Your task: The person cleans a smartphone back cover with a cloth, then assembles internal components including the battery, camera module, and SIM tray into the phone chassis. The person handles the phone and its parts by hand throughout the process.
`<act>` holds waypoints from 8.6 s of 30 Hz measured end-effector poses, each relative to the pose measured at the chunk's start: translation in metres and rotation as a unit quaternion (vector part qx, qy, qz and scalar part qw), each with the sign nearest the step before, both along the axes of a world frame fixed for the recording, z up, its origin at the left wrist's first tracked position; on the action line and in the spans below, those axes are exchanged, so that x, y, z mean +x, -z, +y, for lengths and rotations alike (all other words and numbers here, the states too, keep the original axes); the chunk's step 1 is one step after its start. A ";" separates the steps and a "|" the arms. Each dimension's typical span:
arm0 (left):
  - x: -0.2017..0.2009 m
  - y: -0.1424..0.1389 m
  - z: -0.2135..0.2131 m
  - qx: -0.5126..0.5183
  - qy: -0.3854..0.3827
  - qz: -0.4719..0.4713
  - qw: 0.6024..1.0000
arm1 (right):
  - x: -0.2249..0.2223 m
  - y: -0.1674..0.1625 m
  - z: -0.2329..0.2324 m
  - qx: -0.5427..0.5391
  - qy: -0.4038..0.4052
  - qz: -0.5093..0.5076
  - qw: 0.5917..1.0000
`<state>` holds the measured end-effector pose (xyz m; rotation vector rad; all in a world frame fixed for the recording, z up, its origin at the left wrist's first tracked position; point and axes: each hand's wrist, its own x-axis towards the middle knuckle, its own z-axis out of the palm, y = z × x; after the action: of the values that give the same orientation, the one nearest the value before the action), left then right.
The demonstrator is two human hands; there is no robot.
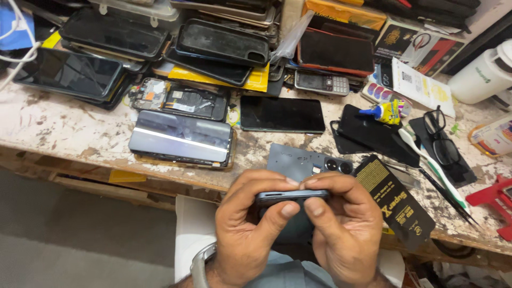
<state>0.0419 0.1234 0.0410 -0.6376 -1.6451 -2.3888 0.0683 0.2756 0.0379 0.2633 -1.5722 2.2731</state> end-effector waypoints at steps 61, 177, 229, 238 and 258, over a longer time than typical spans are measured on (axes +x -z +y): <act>-0.042 0.011 0.015 0.314 -0.005 -0.172 0.934 | -0.005 -0.031 -0.012 0.482 0.232 0.213 0.818; 0.014 0.060 -0.020 0.410 0.601 -0.477 0.493 | -0.004 0.010 0.033 0.066 0.018 -0.133 0.989; 0.012 0.112 -0.025 0.293 0.737 -0.405 0.455 | 0.017 -0.009 -0.006 0.115 -0.018 -0.106 0.988; 0.014 0.114 -0.022 0.330 0.727 -0.379 0.468 | 0.008 -0.004 -0.009 0.143 -0.051 -0.103 0.983; 0.015 0.109 -0.025 0.335 0.713 -0.382 0.483 | 0.006 0.002 -0.008 0.129 -0.036 -0.151 0.979</act>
<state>0.0574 0.0980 -0.0680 -1.0052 0.7542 -4.4325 0.0745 0.2672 0.0358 0.0417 -2.0470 2.2418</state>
